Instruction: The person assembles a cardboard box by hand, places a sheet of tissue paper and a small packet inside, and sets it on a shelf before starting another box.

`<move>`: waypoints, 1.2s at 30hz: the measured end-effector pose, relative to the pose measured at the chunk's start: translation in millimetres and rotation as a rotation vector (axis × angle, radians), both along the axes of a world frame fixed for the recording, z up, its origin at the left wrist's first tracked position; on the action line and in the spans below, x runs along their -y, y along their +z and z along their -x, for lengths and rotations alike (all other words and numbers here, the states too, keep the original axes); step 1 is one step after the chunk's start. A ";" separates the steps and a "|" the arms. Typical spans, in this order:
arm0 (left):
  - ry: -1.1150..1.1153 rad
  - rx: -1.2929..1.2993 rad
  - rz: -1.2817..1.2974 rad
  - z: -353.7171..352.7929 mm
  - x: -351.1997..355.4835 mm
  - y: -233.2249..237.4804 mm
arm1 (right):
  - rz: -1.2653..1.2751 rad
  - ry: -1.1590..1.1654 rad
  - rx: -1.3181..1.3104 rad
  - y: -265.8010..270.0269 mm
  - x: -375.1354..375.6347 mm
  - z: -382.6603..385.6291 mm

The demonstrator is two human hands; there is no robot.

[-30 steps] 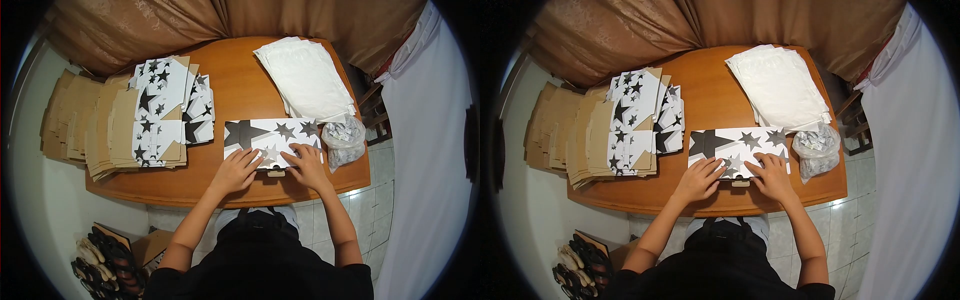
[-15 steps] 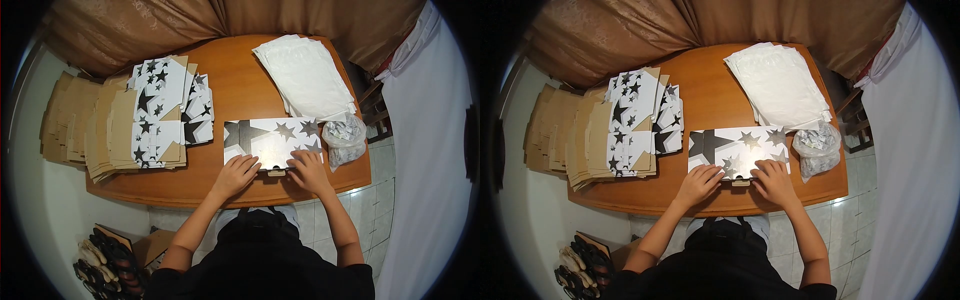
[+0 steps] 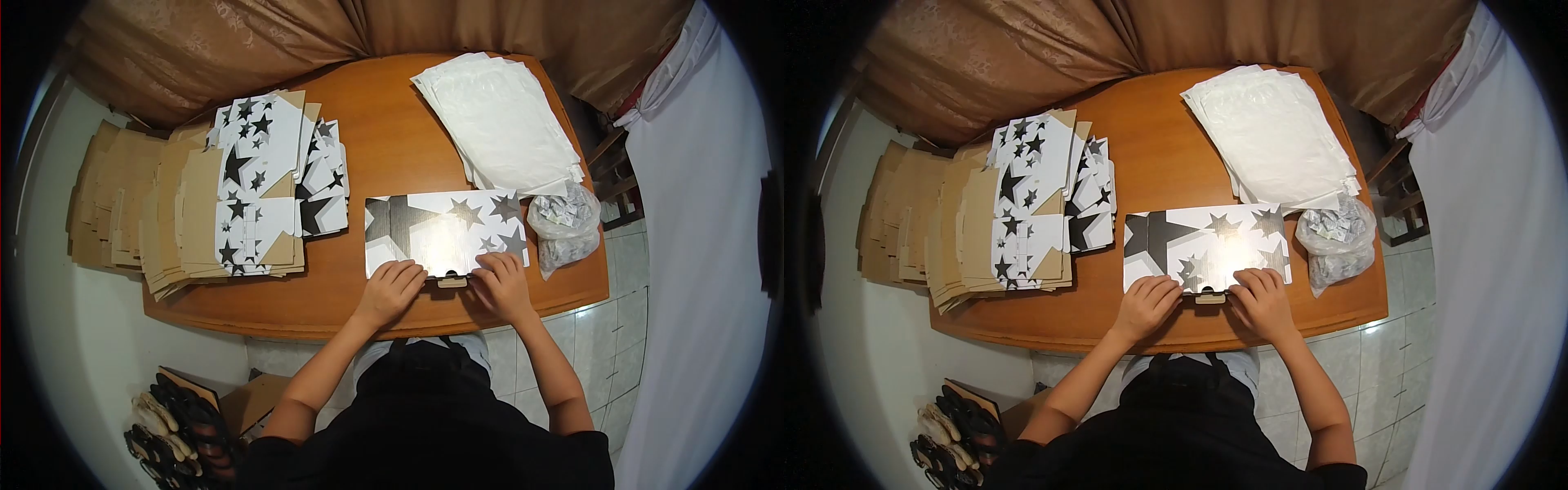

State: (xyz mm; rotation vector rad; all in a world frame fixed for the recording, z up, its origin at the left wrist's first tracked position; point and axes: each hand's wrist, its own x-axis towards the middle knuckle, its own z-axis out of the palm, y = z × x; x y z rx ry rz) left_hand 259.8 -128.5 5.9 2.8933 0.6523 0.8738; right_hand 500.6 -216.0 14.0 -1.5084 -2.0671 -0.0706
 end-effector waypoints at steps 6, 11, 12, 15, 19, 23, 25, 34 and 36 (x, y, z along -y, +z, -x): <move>0.006 0.000 -0.014 -2.1 2.7 0.1 | 0.020 0.014 0.018 0.8 1.1 -1.2; -0.004 0.015 0.012 -5.1 4.2 6.6 | 0.020 0.031 0.024 6.9 4.1 -3.5; 0.004 0.021 -0.009 -6.0 2.0 8.2 | 0.015 0.034 0.042 8.5 5.7 -4.4; 0.035 0.015 -0.046 -8.7 -6.7 16.0 | -0.065 -0.020 0.106 3.7 9.1 -0.1; -0.007 -0.093 -0.069 -11.3 -17.6 42.2 | -0.196 -0.103 0.259 -12.9 12.0 9.2; -0.021 -0.098 -0.094 -5.7 -27.6 41.4 | -0.220 -0.134 0.232 -22.0 12.1 4.8; -0.013 -0.045 -0.157 -3.5 -32.5 49.0 | -0.224 -0.139 0.224 -14.2 5.8 -1.3; 0.247 0.281 -0.273 -20.8 -43.9 67.5 | -0.492 -0.217 0.212 55.7 -55.7 -10.8; 0.179 0.319 -0.218 -25.2 -42.9 64.9 | -0.523 -0.261 0.232 67.8 -75.4 -15.8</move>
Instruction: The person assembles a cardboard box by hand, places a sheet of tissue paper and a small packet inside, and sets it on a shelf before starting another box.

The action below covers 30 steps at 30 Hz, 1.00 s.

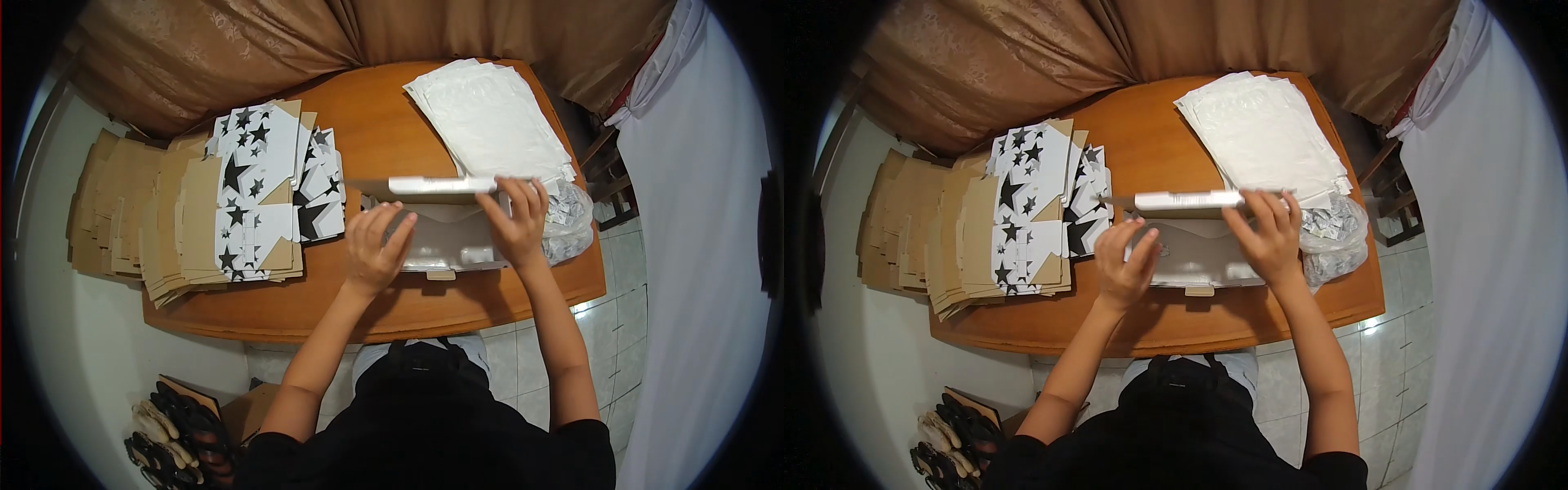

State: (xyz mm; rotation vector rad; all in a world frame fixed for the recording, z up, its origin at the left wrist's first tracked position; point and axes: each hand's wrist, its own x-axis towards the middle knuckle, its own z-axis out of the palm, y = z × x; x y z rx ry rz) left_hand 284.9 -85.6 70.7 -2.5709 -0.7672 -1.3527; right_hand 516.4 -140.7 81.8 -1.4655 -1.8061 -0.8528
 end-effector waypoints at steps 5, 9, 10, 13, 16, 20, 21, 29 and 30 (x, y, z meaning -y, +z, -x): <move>-0.193 -0.221 0.277 1.9 16.8 -34.6 | 0.214 -0.088 -0.076 15.9 -39.7 -9.1; -0.109 -0.247 0.455 9.7 29.6 -59.7 | 0.420 0.029 -0.269 10.0 -38.3 0.3; -0.097 -0.253 0.522 11.6 32.1 -63.8 | 0.561 0.081 -0.316 5.9 -27.5 7.0; -0.055 -0.210 0.580 11.9 35.4 -69.4 | 0.944 0.234 -0.403 -30.0 -5.6 19.6; -0.040 -0.214 0.572 9.6 37.0 -67.3 | 1.184 0.296 -0.437 -57.5 3.2 24.3; -0.038 -0.226 0.560 9.2 38.5 -68.4 | 1.518 0.337 -0.591 -65.1 1.4 26.5; -0.044 -0.234 0.559 9.6 38.4 -68.1 | 1.528 0.339 -0.663 -65.2 2.2 27.5; -0.041 -0.232 0.535 9.4 43.5 -70.2 | 1.632 0.346 -0.986 -71.9 -5.4 33.4; -0.038 -0.226 0.533 8.8 43.9 -70.2 | 1.650 0.336 -0.924 -71.3 -6.6 34.7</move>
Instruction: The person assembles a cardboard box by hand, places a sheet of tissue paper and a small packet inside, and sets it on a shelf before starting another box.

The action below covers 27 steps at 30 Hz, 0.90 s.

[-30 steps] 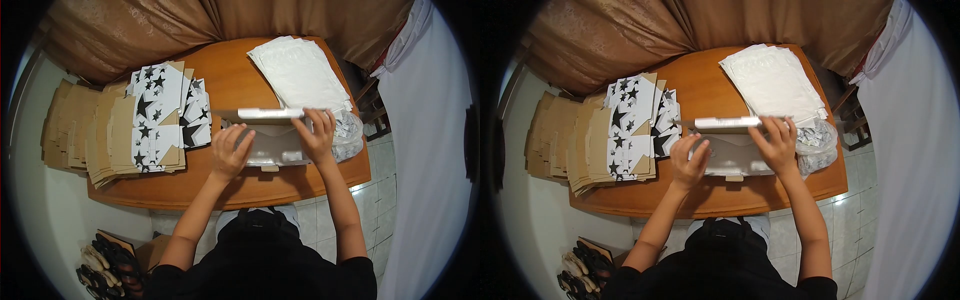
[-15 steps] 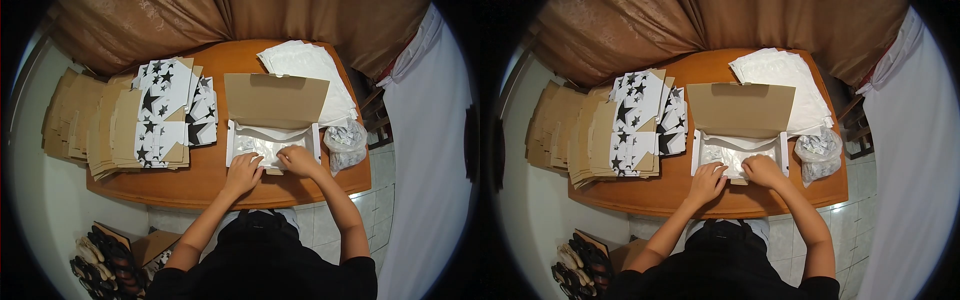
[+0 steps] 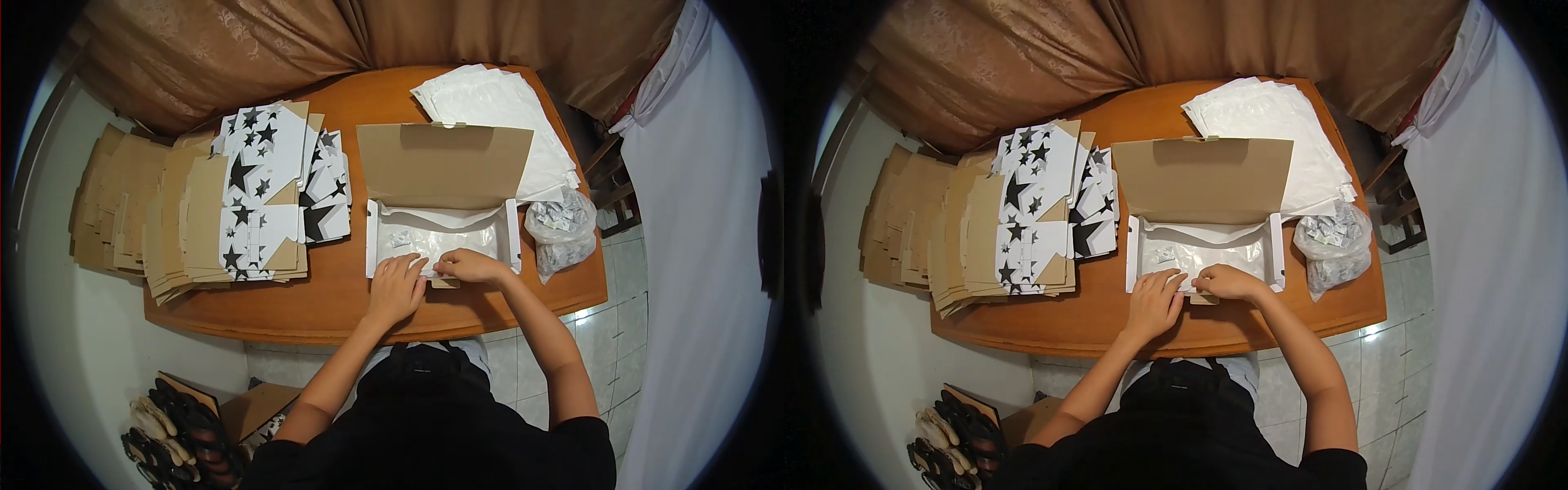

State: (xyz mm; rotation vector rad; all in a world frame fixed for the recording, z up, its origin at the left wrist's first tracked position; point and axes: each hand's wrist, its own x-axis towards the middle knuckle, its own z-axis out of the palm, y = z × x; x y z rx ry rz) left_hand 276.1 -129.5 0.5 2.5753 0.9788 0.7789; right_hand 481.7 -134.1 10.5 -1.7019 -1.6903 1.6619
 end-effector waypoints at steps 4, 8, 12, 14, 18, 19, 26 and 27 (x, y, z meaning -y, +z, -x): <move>0.003 0.000 0.003 0.3 -0.9 0.2 | -0.068 0.102 0.082 3.8 -6.4 -0.5; -0.003 -0.007 0.004 1.6 -2.6 -0.3 | -0.093 0.094 0.053 11.6 -8.8 -11.5; -0.007 -0.018 -0.007 2.2 -4.0 -3.9 | -0.057 0.120 0.137 16.5 -2.7 -26.7; -0.003 -0.028 -0.007 0.8 -4.5 -3.2 | -0.158 0.142 0.216 10.4 3.6 -31.2; -0.008 -0.035 -0.015 1.1 -4.7 -1.0 | -0.067 0.135 0.275 16.1 9.5 -28.5; -0.010 -0.033 -0.020 1.7 -4.7 -1.2 | -0.070 0.117 0.241 13.0 10.4 -29.5; -0.034 -0.017 -0.013 3.7 -4.4 -4.5 | -0.039 -0.096 -0.041 -12.1 21.1 -33.2; -0.033 -0.026 -0.012 3.7 -3.7 -3.6 | -0.056 -0.085 -0.014 -12.0 21.8 -33.4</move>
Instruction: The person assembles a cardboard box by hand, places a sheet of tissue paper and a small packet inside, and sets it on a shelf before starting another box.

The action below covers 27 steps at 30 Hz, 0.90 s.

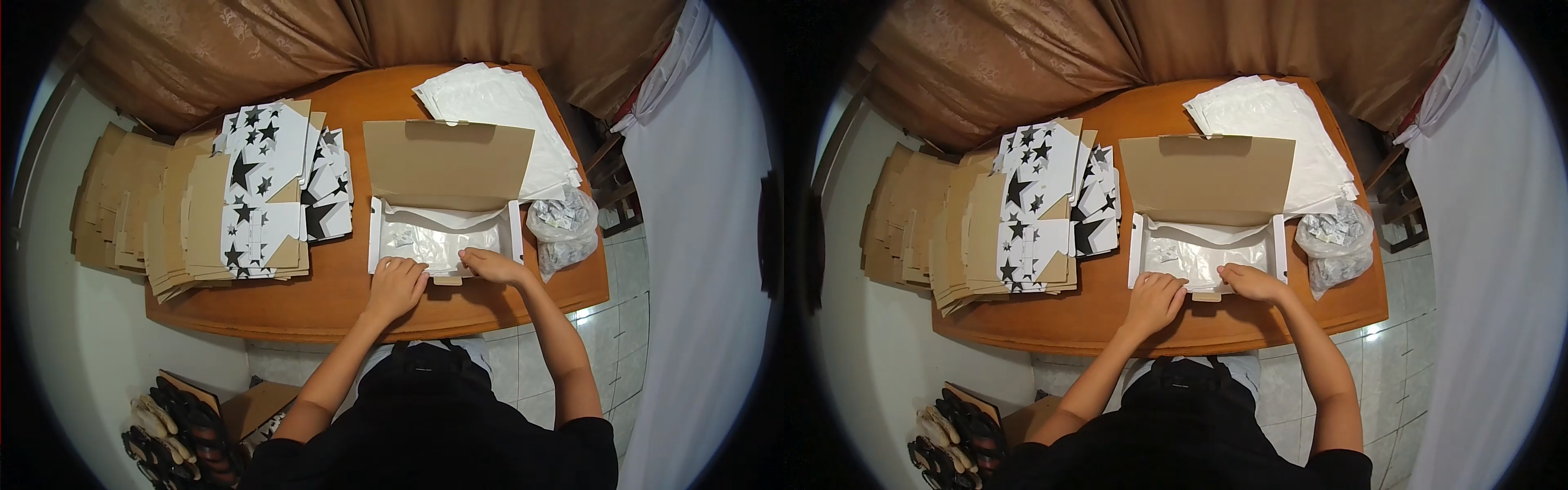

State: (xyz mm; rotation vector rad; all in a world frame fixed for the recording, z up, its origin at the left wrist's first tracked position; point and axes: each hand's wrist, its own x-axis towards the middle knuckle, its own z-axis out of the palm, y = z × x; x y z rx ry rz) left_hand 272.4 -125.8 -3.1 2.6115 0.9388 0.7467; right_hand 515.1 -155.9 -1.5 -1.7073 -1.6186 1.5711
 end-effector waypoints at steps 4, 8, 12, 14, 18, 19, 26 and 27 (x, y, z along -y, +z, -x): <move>0.018 -0.023 -0.015 -1.3 0.3 2.7 | -0.038 0.071 0.200 8.3 -1.2 -5.8; 0.005 -0.028 0.001 -0.6 -1.1 0.8 | -0.062 0.135 0.380 14.0 5.3 -1.6; -0.013 -0.018 -0.027 0.0 0.1 -2.0 | -0.050 0.120 0.343 -0.3 6.3 -0.3; -0.015 -0.019 -0.038 0.3 0.0 -2.2 | -0.060 0.096 0.337 -2.3 6.4 -0.1; -0.019 -0.046 -0.046 0.6 -0.2 -2.8 | 0.033 0.145 0.347 -7.1 0.6 -1.7; -0.021 -0.055 -0.045 1.1 -0.2 -2.7 | 0.024 0.138 0.362 -8.2 0.9 -0.7; 0.034 0.132 0.053 8.4 2.4 12.9 | -0.198 0.069 0.317 6.6 -3.0 11.7; 0.053 0.133 0.039 11.5 2.7 14.7 | -0.188 0.068 0.218 5.6 -8.6 17.4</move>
